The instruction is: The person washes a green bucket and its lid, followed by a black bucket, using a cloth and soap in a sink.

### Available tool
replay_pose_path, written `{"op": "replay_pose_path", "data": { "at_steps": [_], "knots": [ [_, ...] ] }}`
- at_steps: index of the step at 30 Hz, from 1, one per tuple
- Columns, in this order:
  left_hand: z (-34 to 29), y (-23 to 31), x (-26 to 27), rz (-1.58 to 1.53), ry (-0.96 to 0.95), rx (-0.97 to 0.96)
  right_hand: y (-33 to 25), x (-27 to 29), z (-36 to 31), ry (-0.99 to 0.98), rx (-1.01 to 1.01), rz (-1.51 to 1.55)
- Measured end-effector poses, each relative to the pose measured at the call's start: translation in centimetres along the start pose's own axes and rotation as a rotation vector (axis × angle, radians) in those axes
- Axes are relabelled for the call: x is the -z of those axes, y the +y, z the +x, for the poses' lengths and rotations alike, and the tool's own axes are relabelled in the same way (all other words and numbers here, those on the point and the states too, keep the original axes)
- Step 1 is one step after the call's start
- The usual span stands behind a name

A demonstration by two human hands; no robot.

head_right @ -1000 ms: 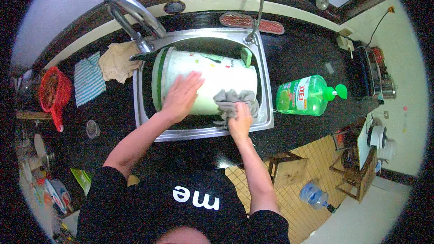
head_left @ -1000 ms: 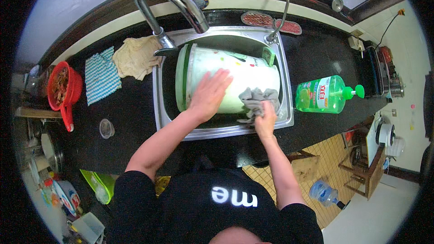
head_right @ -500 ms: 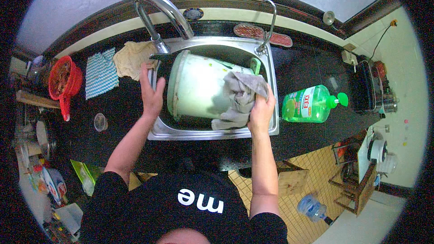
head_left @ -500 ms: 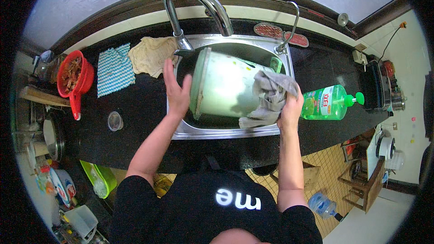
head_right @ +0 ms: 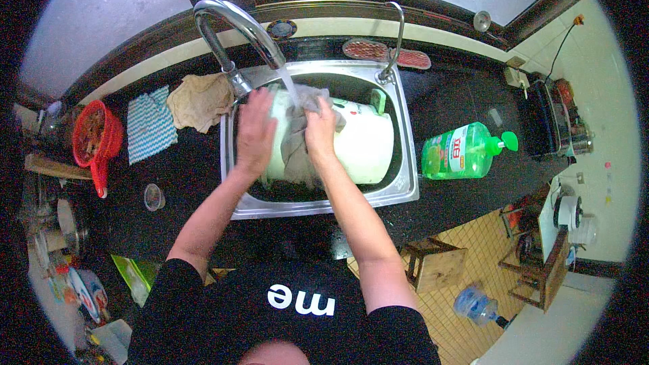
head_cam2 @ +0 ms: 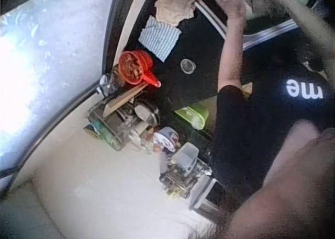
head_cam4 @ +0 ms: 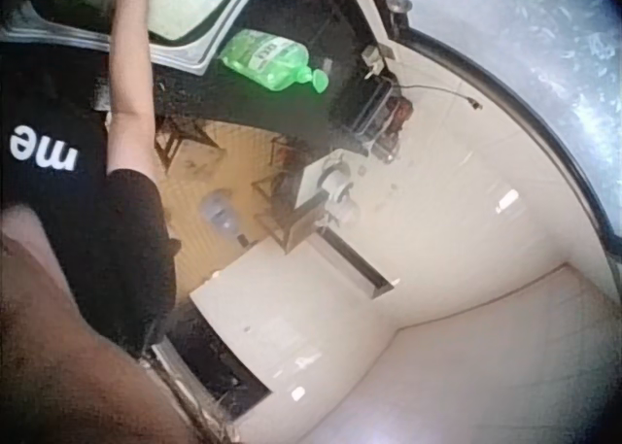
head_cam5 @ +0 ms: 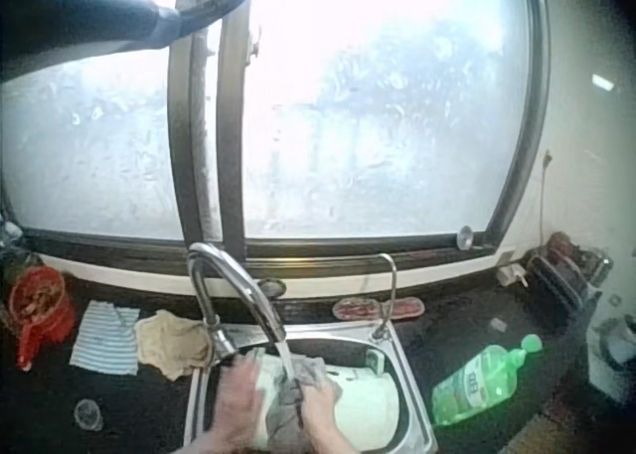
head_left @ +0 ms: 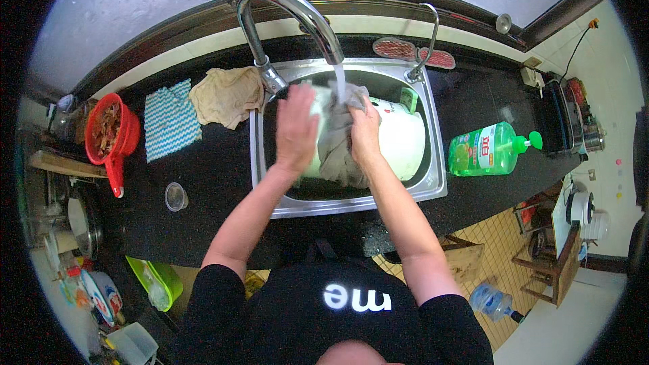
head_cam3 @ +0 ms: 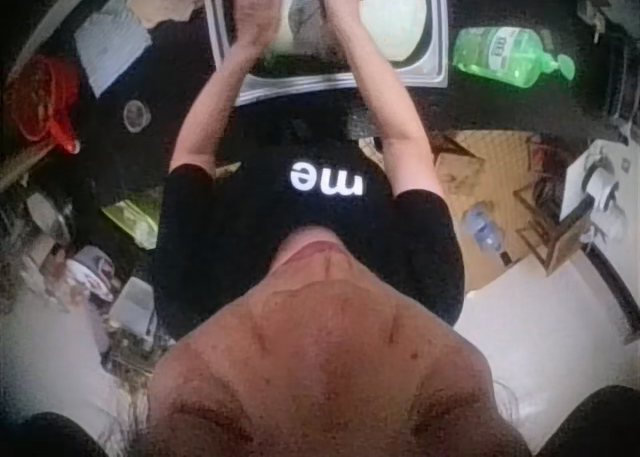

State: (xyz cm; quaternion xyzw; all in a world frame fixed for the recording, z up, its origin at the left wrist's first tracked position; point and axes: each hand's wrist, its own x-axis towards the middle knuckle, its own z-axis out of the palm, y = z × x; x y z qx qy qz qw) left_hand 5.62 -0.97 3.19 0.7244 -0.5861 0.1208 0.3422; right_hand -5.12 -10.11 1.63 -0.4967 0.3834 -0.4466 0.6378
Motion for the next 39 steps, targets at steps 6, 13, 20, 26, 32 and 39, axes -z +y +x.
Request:
{"op": "replay_pose_path", "data": {
  "at_steps": [6,13,20,26,32,39],
  "knots": [
    [2.1,3.1,-4.9,-1.109,-0.191,0.52,-1.5,0.2,-0.7,-0.032,-0.233,0.329],
    [4.5,1.9,-5.8,-1.267,-0.308,0.446,-7.7,2.6,0.1,-0.148,-0.425,0.665],
    [4.9,1.7,-6.4,-1.07,-0.185,0.477,-6.7,3.3,2.3,-0.166,-0.24,-0.279],
    [3.7,6.0,-6.1,-0.663,-0.112,0.622,0.7,1.9,2.1,0.224,-0.145,0.133],
    [3.8,6.8,-6.2,-0.452,-0.072,0.294,1.2,2.2,1.2,0.22,-0.386,0.587],
    [5.7,2.7,-4.4,-0.3,-0.064,0.314,-4.8,0.4,3.0,0.072,0.045,-0.256]
  ]
}}
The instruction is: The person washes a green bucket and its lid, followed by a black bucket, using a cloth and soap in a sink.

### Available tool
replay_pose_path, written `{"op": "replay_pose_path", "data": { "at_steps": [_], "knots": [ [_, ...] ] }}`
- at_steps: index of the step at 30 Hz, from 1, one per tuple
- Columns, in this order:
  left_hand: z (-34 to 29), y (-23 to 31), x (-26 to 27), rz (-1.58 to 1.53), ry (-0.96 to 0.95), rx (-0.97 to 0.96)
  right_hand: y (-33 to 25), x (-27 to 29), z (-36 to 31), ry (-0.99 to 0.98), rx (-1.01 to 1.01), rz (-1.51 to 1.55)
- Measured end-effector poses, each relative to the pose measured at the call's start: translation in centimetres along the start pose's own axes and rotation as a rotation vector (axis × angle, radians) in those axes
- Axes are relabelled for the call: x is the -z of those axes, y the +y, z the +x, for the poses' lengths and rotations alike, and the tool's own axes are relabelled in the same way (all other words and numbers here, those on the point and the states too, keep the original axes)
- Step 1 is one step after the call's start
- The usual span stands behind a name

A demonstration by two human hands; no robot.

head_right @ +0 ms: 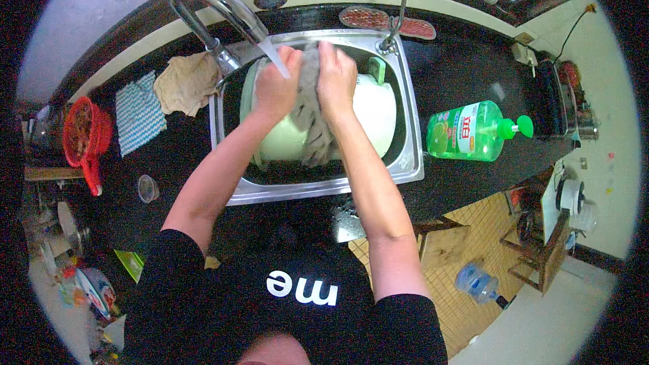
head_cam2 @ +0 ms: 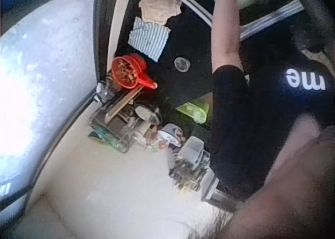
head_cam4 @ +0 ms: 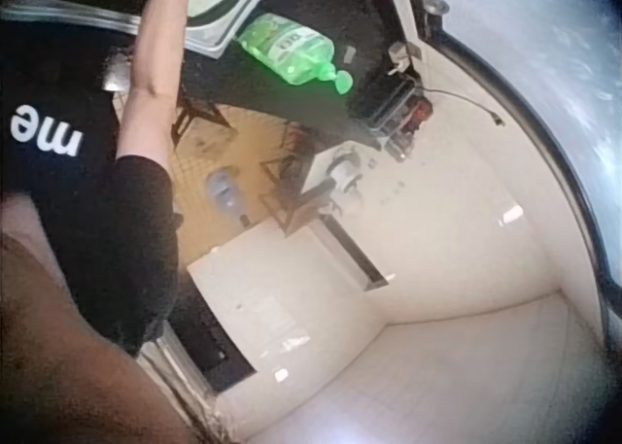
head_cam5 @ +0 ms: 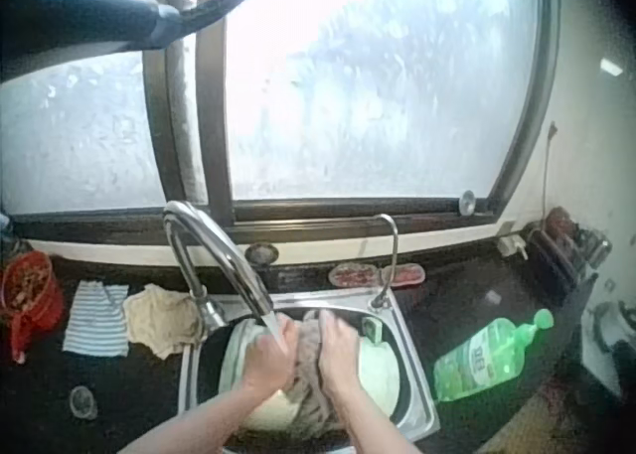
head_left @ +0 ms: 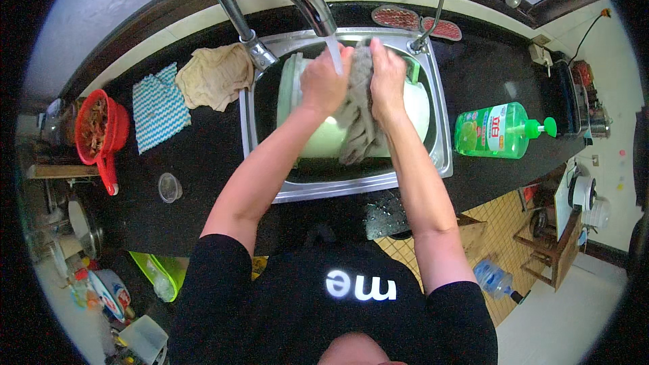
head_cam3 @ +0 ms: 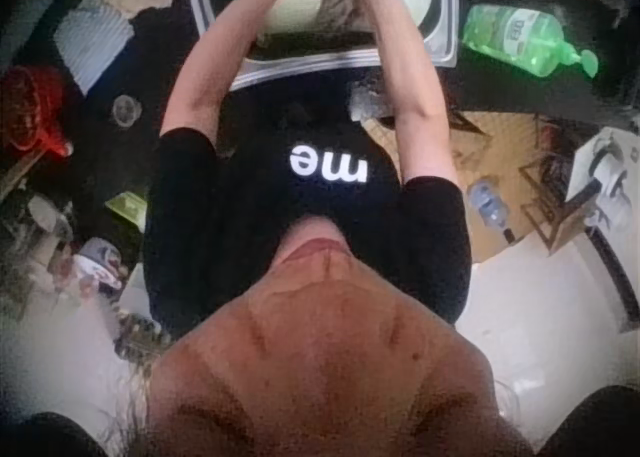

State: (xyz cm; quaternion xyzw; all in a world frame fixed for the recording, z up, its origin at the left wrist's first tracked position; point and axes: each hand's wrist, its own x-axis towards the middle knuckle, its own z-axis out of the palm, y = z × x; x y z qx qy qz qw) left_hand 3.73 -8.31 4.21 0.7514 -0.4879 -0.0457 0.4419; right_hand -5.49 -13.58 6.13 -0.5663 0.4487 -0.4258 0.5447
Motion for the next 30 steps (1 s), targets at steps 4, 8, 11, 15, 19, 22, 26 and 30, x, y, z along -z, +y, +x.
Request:
{"op": "replay_pose_path", "data": {
  "at_steps": [4,8,11,15,19,22,26,30],
  "knots": [
    [-1.2,-2.1,3.3,0.167,-0.205,-0.139,0.1,0.9,-0.4,-0.217,0.383,-0.518],
    [-4.4,-5.8,3.8,0.308,-0.253,-0.165,3.3,2.3,-1.9,-0.335,0.572,-0.955],
    [-5.6,-6.7,2.4,0.193,-0.149,-0.081,5.9,0.4,-3.0,-0.299,0.529,-0.862],
    [-5.1,-5.9,2.4,-0.004,-0.078,0.108,5.9,-4.1,-5.6,-0.187,0.728,-1.04],
    [-5.0,-6.7,1.2,0.143,-0.09,0.004,6.0,-2.9,-1.2,-0.129,0.62,-1.066],
    [-5.1,-6.7,1.1,0.21,-0.104,-0.013,7.1,2.3,1.7,-0.08,0.421,-1.233],
    [-4.9,-6.3,0.7,0.236,-0.121,0.03,8.5,9.5,1.1,0.112,0.461,-1.186],
    [-4.9,-5.6,0.2,0.259,-0.125,0.047,9.6,8.3,-3.6,0.259,0.485,-1.199]
  ]
}}
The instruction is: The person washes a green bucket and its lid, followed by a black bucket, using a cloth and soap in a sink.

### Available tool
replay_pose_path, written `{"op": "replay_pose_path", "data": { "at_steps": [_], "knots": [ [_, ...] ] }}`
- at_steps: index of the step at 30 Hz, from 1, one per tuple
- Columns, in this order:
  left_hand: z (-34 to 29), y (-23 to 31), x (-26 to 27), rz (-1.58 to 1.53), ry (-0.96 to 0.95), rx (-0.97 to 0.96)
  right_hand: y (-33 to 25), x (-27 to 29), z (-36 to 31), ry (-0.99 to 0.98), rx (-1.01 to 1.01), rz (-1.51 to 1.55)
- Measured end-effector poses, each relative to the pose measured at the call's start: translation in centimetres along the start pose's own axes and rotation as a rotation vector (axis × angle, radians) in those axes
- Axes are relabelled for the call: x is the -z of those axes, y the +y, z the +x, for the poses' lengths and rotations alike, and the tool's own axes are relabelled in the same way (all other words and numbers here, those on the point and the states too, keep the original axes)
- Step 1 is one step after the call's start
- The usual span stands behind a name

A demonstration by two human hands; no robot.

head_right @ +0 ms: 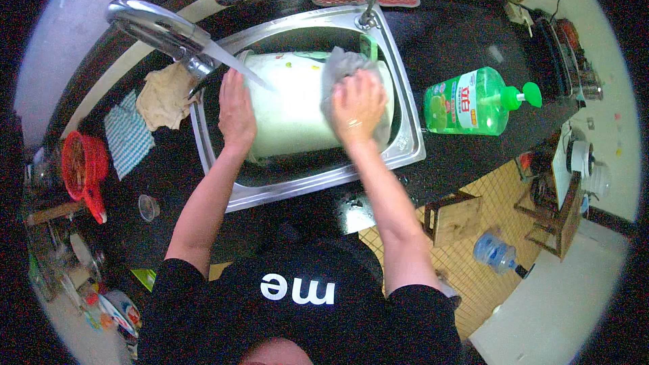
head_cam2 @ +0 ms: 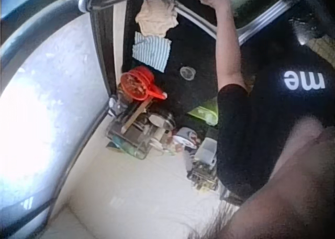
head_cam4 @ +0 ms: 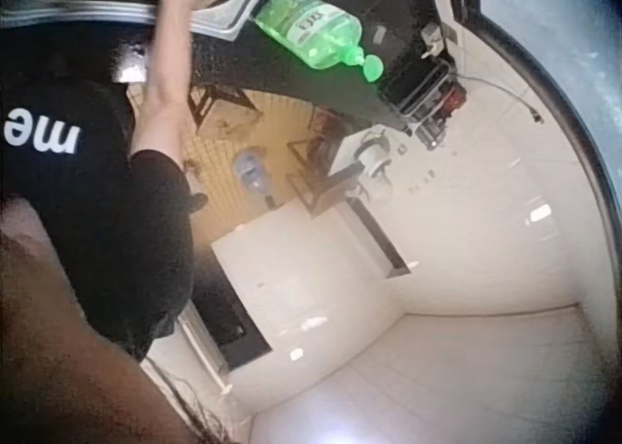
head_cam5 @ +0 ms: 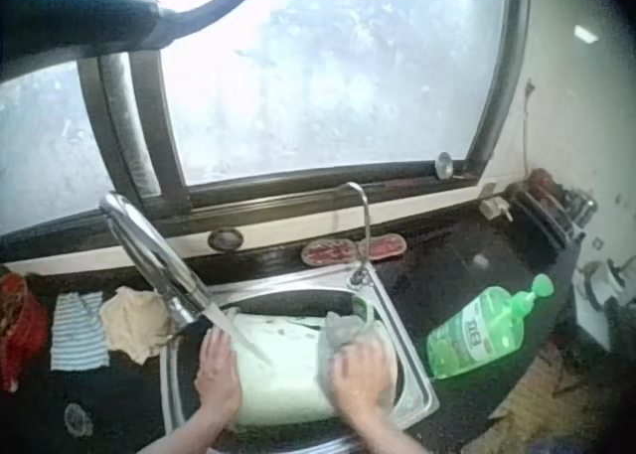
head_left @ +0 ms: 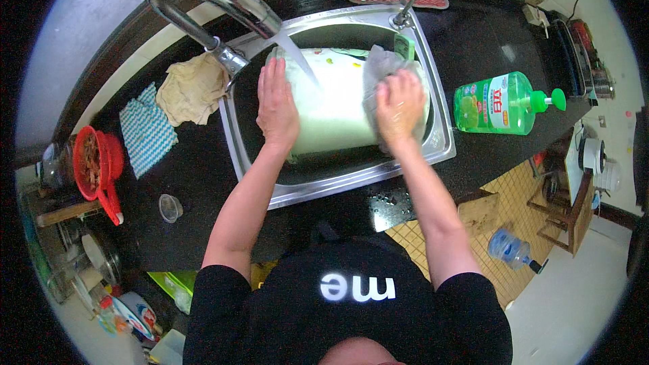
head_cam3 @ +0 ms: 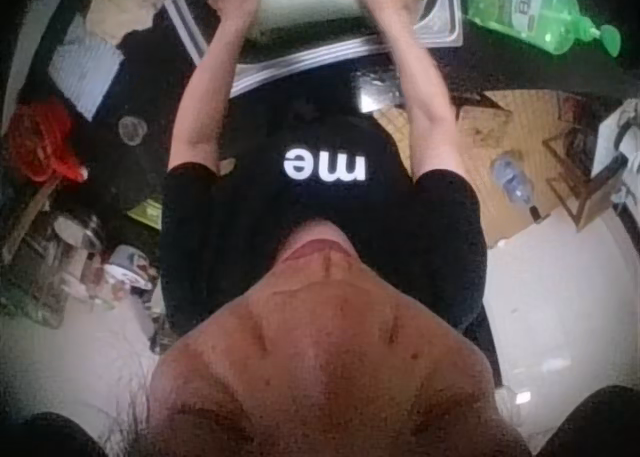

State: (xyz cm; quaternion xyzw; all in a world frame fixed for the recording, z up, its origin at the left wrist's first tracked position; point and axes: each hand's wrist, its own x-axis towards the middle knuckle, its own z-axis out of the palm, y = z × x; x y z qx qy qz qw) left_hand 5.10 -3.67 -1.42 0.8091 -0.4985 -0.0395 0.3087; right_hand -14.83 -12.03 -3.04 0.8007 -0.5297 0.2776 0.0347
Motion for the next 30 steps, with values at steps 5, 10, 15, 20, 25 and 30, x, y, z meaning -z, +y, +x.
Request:
{"op": "replay_pose_path", "data": {
  "at_steps": [5,10,15,20,25,30],
  "knots": [
    [-0.2,-0.2,0.1,0.109,-0.009,-0.106,-9.8,-0.8,-1.9,0.058,0.246,0.222],
    [0.1,-0.9,-0.1,0.175,0.024,-0.195,-8.4,-1.3,1.8,-0.015,0.356,0.199],
    [-0.8,-0.2,-0.4,0.179,0.08,-0.214,0.0,-0.5,4.0,-0.032,0.058,0.011],
    [-1.8,-0.1,0.3,0.185,0.059,-0.197,-5.6,-0.1,1.1,-0.054,0.192,0.076],
    [-1.6,-0.6,0.3,0.123,0.084,-0.212,-11.6,-2.2,4.9,-0.3,0.249,0.161],
    [-1.3,0.4,0.2,0.1,0.072,-0.159,-7.6,-3.5,9.2,-0.489,-0.014,0.05]
  ]
}}
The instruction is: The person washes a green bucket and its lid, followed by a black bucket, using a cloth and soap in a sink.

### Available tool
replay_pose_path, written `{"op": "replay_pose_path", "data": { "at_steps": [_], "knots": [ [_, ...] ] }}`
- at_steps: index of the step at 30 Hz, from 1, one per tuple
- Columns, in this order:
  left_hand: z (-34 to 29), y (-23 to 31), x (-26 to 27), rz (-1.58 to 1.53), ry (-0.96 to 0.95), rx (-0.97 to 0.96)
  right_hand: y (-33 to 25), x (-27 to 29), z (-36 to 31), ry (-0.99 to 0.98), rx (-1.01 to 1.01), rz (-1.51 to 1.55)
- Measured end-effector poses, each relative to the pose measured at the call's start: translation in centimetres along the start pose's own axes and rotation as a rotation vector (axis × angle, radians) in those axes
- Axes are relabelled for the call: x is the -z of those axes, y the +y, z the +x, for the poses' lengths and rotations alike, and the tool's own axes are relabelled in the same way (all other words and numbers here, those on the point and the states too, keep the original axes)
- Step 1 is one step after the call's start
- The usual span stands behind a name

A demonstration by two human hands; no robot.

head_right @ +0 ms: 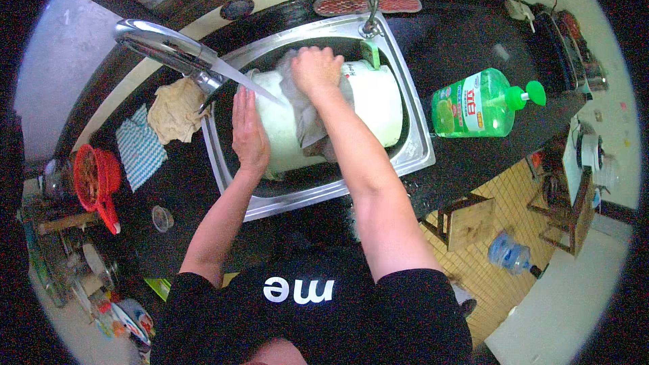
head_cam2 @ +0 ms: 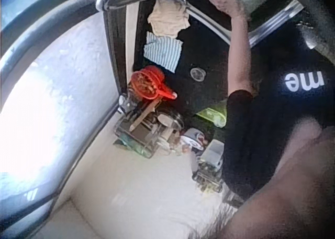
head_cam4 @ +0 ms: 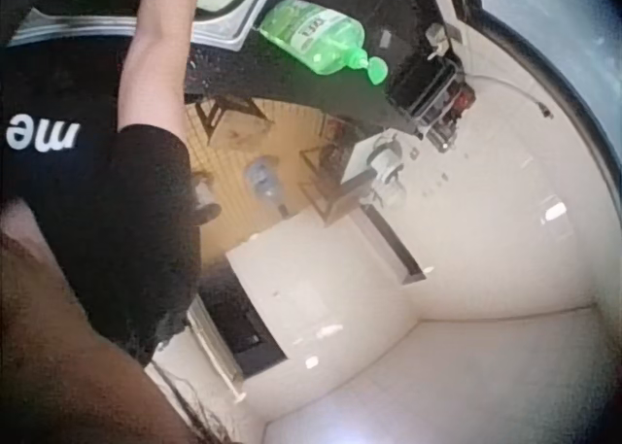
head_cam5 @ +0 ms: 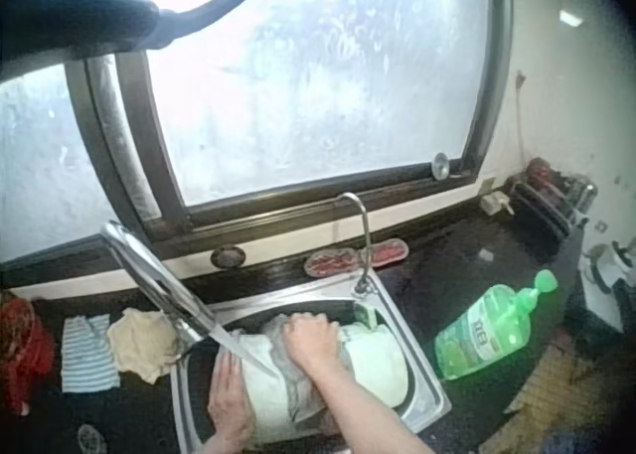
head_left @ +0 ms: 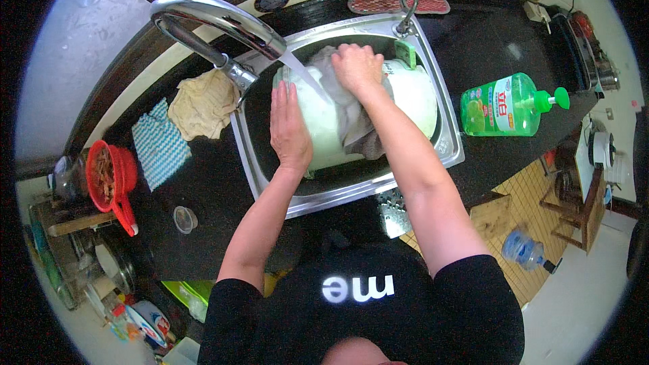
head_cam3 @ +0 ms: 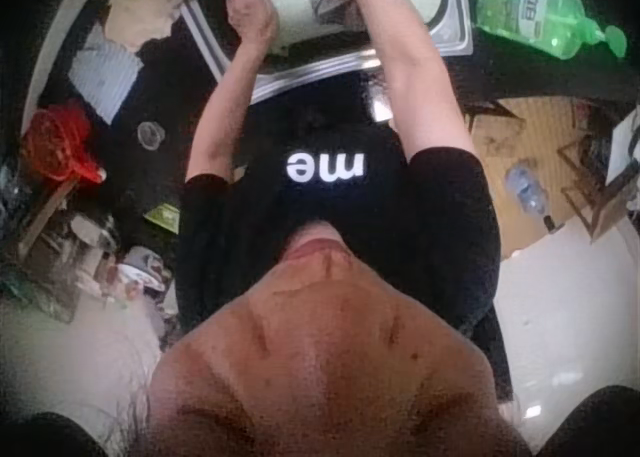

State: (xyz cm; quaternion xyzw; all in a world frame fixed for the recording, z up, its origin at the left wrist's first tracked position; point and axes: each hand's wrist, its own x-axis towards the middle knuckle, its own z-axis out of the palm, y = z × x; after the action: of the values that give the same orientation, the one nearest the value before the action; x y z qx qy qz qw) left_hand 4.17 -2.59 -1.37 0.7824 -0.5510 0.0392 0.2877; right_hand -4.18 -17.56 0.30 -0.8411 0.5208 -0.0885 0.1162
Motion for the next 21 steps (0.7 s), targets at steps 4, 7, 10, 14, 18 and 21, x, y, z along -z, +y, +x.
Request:
{"op": "replay_pose_path", "data": {
  "at_steps": [4,7,10,14,18,21],
  "knots": [
    [-0.1,-0.5,-0.4,0.003,-0.003,0.059,0.0,-0.1,-4.7,0.191,0.062,0.063],
    [-0.1,-0.2,0.1,-0.004,-0.04,0.119,1.2,-0.7,-10.3,0.362,0.233,0.105],
    [-0.3,0.2,0.3,-0.134,0.001,0.225,5.6,-1.2,-13.8,0.421,0.258,0.054],
    [-0.5,0.7,1.0,-0.277,-0.092,0.353,8.9,-1.8,-14.1,0.647,-0.051,0.073],
    [-0.9,1.2,2.1,-0.193,-0.092,0.274,8.5,-1.5,-14.4,0.64,-0.073,0.205],
    [-0.9,1.3,2.2,-0.135,-0.003,0.115,8.4,-1.5,-15.6,0.602,-0.083,0.342]
  ]
}}
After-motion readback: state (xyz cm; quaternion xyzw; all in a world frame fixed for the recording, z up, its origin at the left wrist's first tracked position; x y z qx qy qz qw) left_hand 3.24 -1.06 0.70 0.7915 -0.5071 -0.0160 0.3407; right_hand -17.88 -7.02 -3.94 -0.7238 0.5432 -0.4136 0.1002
